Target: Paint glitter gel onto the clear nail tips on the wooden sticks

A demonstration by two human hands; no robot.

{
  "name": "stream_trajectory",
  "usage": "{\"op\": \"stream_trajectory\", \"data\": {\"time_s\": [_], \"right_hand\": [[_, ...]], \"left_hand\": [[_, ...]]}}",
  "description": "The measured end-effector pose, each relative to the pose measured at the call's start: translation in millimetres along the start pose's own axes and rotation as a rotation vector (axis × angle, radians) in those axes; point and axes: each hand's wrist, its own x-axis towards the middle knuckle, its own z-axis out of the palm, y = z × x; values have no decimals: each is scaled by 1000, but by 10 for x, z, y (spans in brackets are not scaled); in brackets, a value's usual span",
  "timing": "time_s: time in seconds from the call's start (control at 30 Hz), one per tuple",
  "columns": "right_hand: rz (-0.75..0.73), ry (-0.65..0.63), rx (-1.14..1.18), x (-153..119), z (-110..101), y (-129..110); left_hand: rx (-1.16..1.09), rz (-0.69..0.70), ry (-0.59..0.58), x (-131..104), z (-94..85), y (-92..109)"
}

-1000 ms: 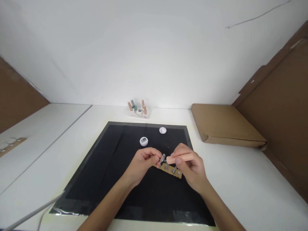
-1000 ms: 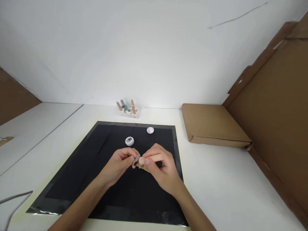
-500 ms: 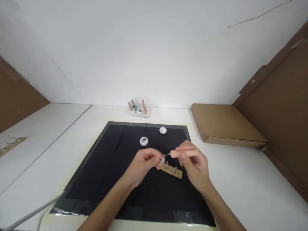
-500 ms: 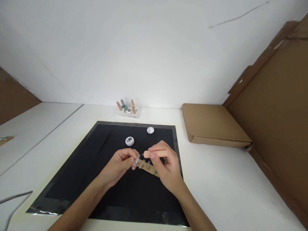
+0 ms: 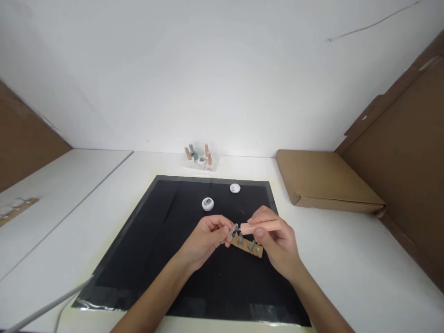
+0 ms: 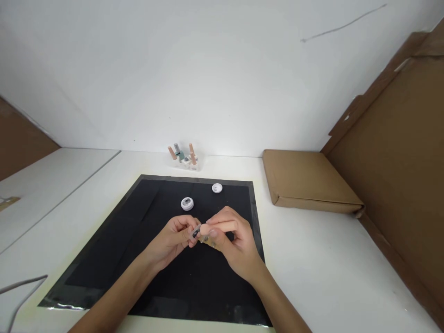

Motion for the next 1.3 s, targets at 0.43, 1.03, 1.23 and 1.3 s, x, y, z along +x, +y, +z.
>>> {"op": "stream_trajectory", "data": {"time_s": [0.43,1.03,1.23,1.3], "right_hand": [[6,114,10,-32,-1,42],[-89,-73,-105,-10,-3,-3],[-41,-36,-125,-11,-6,0],[-46,-21,-125,-6,-4,2]], "left_hand": [[-86,-80,-5,4,-33,-25],[-149,-136,2,9,7,-5],[-137,-146,9,11,0,-5],[-136,-152,14,15,-8,-9]]}}
